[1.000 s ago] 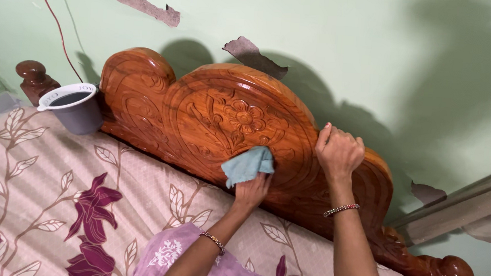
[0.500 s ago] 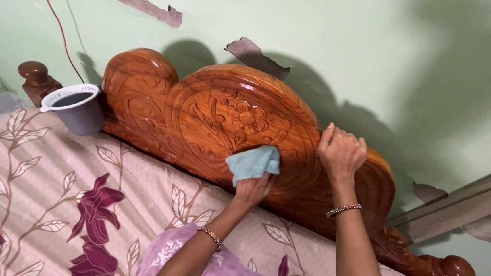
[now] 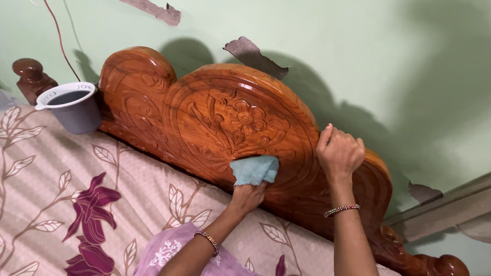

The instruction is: The person wipes the carved wooden surface of a headboard with a cloth, dipping the cloth into a container of liquid and repeatedly cleaning various sections of the wood.

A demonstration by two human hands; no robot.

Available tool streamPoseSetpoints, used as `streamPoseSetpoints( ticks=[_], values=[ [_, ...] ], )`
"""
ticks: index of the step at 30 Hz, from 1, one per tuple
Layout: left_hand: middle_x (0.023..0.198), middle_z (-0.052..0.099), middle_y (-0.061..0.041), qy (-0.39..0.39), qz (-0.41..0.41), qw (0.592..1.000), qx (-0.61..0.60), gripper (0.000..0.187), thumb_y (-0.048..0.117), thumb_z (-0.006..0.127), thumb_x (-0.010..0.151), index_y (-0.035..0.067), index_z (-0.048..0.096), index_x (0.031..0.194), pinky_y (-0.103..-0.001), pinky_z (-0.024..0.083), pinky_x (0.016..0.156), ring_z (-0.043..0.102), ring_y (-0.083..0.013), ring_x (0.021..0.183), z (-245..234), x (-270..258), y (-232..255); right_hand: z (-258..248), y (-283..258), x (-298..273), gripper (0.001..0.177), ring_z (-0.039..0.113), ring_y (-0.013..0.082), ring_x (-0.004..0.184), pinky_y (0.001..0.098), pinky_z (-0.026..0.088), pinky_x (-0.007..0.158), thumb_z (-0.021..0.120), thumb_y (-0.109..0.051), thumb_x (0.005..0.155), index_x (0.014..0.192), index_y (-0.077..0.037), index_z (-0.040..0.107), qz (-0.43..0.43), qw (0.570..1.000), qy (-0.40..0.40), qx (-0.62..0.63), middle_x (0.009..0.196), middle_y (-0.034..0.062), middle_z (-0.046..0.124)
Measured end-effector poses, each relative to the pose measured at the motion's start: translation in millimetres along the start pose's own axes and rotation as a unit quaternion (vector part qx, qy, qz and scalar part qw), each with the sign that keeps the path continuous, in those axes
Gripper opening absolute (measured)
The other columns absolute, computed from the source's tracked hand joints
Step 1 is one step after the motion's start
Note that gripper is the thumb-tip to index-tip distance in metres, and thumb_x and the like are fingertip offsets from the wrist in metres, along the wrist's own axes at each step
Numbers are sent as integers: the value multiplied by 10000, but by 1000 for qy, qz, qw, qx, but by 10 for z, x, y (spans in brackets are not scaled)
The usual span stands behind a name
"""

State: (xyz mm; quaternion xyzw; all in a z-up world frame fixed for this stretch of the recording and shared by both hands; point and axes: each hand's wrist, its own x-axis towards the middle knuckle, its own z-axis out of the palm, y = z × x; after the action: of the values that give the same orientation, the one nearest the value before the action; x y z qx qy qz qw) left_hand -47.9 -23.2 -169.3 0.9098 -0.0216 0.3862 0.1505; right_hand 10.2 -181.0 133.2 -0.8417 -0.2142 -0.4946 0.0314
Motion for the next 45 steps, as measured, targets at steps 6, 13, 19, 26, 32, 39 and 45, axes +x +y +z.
streamPoseSetpoints(
  ticks=[6,13,19,26,32,39,45],
  values=[
    [1289,662,-131,56,78,995,4,361,235,659,828,177,715,1180,-533,532,938,630,-351,1153,-232,480,255,28,12,-6,455,606,251,517,388,416,571,528,-240,1053,652,-113,700,10,1000,-27,-12,623,80,667],
    [1433,551,-146,151,85,984,-33,456,418,681,951,139,699,1312,-564,458,1056,526,-370,1319,-206,820,489,58,16,-7,431,623,265,562,397,422,590,534,-240,1039,664,-107,701,3,1000,-4,-3,659,75,683],
    [1324,620,-129,119,97,980,130,331,365,636,913,206,689,1198,-599,464,1003,582,-377,1278,80,146,214,56,23,-9,424,626,261,574,396,419,594,532,-234,1042,673,-107,699,-4,1000,-3,2,671,71,685],
    [1246,631,-251,-157,-331,925,-106,698,589,444,998,-39,620,1247,-555,450,1015,587,-429,1153,-54,85,178,32,19,4,445,596,248,518,387,399,561,534,-233,1029,632,-107,687,5,1000,-12,1,615,67,663],
    [1242,569,-390,-67,-382,916,-100,834,631,398,1025,-172,577,1162,-546,330,1144,514,-488,1234,-93,310,-137,50,36,-4,441,574,235,489,383,389,551,530,-223,1028,630,-110,683,4,1000,-10,15,586,65,644],
    [1412,415,-457,18,-346,937,-34,1018,700,431,1015,-264,402,1338,-565,195,1197,344,-551,1370,197,190,-501,35,23,0,448,573,246,482,387,396,556,530,-227,1039,635,-107,682,20,999,-28,11,587,66,647],
    [1350,481,-412,-73,-364,908,-196,944,665,381,976,-214,448,1315,-538,275,1176,423,-513,1303,162,92,203,29,18,-4,433,605,256,541,394,414,591,530,-235,1039,650,-113,675,4,1000,4,-4,630,67,657]
  ],
)
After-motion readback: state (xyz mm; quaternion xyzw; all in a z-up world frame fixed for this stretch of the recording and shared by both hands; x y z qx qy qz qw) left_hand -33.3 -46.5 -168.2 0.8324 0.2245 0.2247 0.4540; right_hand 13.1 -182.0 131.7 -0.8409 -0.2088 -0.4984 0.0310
